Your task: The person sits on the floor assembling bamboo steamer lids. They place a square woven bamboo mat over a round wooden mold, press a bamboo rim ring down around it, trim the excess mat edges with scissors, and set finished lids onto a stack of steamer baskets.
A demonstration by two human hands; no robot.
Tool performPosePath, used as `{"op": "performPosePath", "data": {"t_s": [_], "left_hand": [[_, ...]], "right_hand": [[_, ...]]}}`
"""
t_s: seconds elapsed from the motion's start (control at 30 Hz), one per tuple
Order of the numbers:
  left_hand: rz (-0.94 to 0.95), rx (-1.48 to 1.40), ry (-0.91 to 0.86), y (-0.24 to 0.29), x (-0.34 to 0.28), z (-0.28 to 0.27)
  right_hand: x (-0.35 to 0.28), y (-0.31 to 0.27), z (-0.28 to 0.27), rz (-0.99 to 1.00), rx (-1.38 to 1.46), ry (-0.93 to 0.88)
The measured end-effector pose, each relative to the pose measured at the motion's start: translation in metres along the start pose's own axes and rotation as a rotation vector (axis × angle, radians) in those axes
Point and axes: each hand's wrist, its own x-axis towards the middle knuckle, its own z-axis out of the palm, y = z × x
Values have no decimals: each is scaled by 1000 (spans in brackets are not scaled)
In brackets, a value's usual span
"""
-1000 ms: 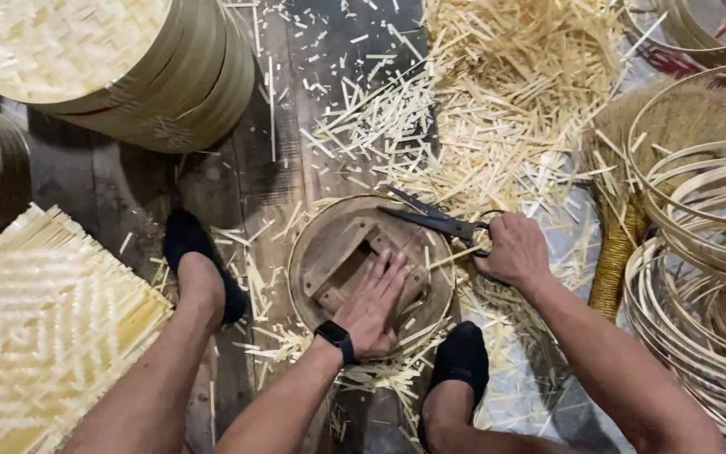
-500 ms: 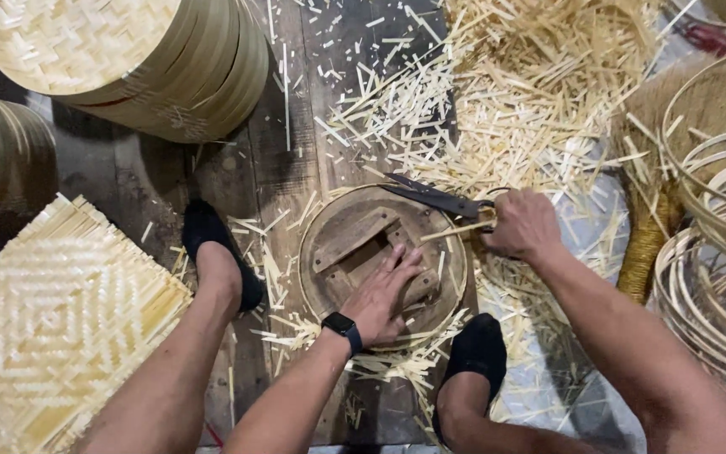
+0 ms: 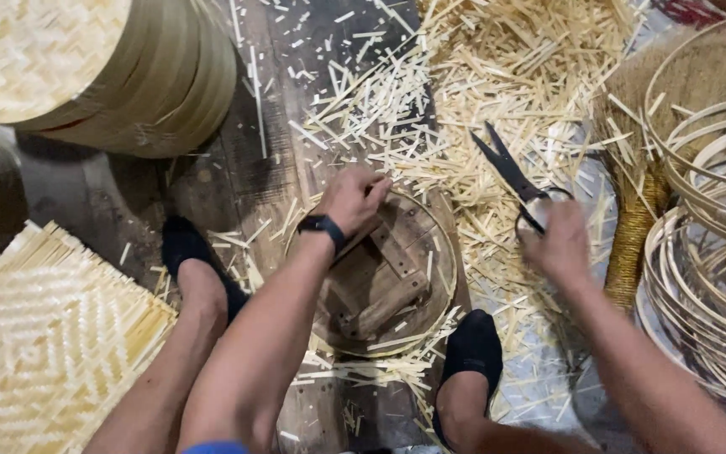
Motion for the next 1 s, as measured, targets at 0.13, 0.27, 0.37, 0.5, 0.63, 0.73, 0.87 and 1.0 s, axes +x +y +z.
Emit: {"op": "performPosePath", "data": {"t_s": [0.13,0.27,0.37,0.5,0.63,0.73,0.87,1.0], "left_hand": [[-204,-38,-383,-2,42,24],[-460,-87,-560,1,47,37],[-386,-31,-469,10,48,33],[-345,-95,-335,6,37,37],[-343,23,-338,12,35,19],[-613,-171,-372,-24,23,-21],[-853,-85,-444,-85,-17,-63],[-822,-168,-240,-114,-37,-51]], "right_hand": [[-33,-75,14,279,457,-453],[-44,-80,49,275,733,-458],[-39,-85,46,372,840,-456],[-47,-86,60,291,698,-353],[-62,-94,36,244,698,-227],[-76,-91,35,117,592,-190],[-94,-72,50,384,819,-503],[-71,-29,59,8,409,-373]]}}
